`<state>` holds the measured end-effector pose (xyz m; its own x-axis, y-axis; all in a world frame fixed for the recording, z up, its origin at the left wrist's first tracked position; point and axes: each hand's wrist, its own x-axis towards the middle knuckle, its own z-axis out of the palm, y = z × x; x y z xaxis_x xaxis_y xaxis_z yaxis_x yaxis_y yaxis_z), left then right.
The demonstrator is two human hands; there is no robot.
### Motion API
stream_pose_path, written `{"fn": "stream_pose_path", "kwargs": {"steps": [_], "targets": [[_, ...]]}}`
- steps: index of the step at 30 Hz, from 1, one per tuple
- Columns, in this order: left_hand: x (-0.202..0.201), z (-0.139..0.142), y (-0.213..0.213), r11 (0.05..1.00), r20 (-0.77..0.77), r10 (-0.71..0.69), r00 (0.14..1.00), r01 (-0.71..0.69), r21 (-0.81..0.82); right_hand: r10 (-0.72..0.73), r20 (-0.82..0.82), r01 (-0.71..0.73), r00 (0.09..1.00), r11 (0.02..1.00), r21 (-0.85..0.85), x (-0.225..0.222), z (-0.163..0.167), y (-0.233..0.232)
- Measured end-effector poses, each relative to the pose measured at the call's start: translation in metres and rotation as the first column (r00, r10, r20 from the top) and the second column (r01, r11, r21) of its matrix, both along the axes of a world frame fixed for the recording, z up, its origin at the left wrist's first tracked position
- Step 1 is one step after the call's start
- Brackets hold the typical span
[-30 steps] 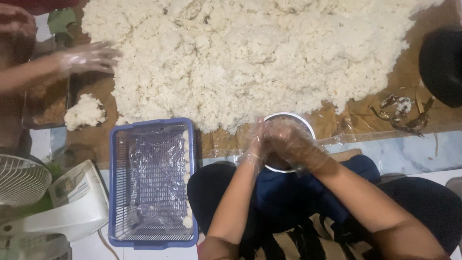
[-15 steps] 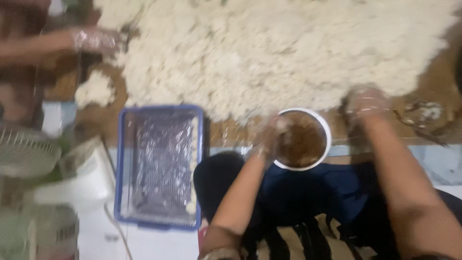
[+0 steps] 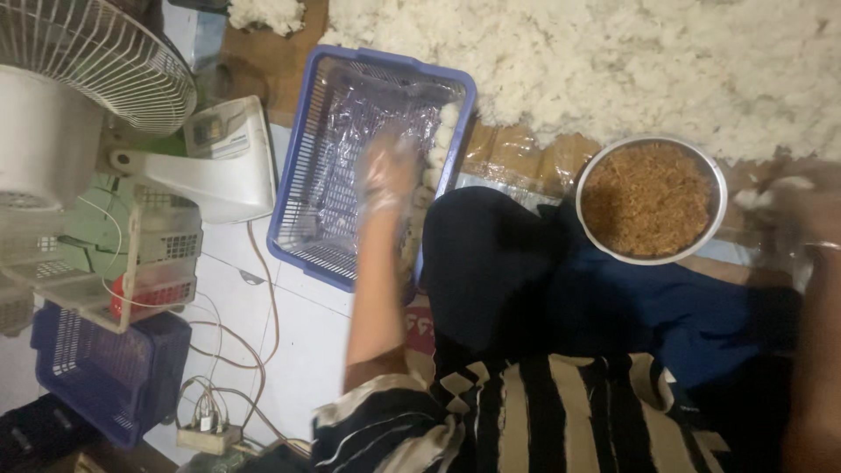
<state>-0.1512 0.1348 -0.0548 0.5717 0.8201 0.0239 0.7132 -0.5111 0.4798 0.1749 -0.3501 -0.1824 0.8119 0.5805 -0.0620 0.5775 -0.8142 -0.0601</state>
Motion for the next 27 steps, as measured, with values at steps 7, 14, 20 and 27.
{"fn": "stream_pose_path", "kwargs": {"steps": [7,14,20,27], "targets": [[-0.113,-0.061,0.001,0.932,-0.740,-0.306,0.599,0.030,-0.361,0.063,0.250,-0.097,0.966,0.988,0.125,-0.014,-0.006,-0.003],[-0.112,-0.033,0.000,0.882,-0.747,-0.402,0.530,0.005,-0.471,0.051,0.287,-0.119,0.956,0.967,0.227,-0.028,-0.004,0.023],[-0.002,0.051,-0.027,0.979,-0.157,-0.201,0.967,0.202,-0.010,-0.057,0.077,0.000,0.995,0.803,0.596,-0.011,0.033,0.073],[0.134,0.038,-0.155,0.584,0.488,-0.024,0.872,0.409,-0.702,-0.313,-0.357,0.406,0.880,0.885,0.226,-0.010,0.052,0.141]]}}
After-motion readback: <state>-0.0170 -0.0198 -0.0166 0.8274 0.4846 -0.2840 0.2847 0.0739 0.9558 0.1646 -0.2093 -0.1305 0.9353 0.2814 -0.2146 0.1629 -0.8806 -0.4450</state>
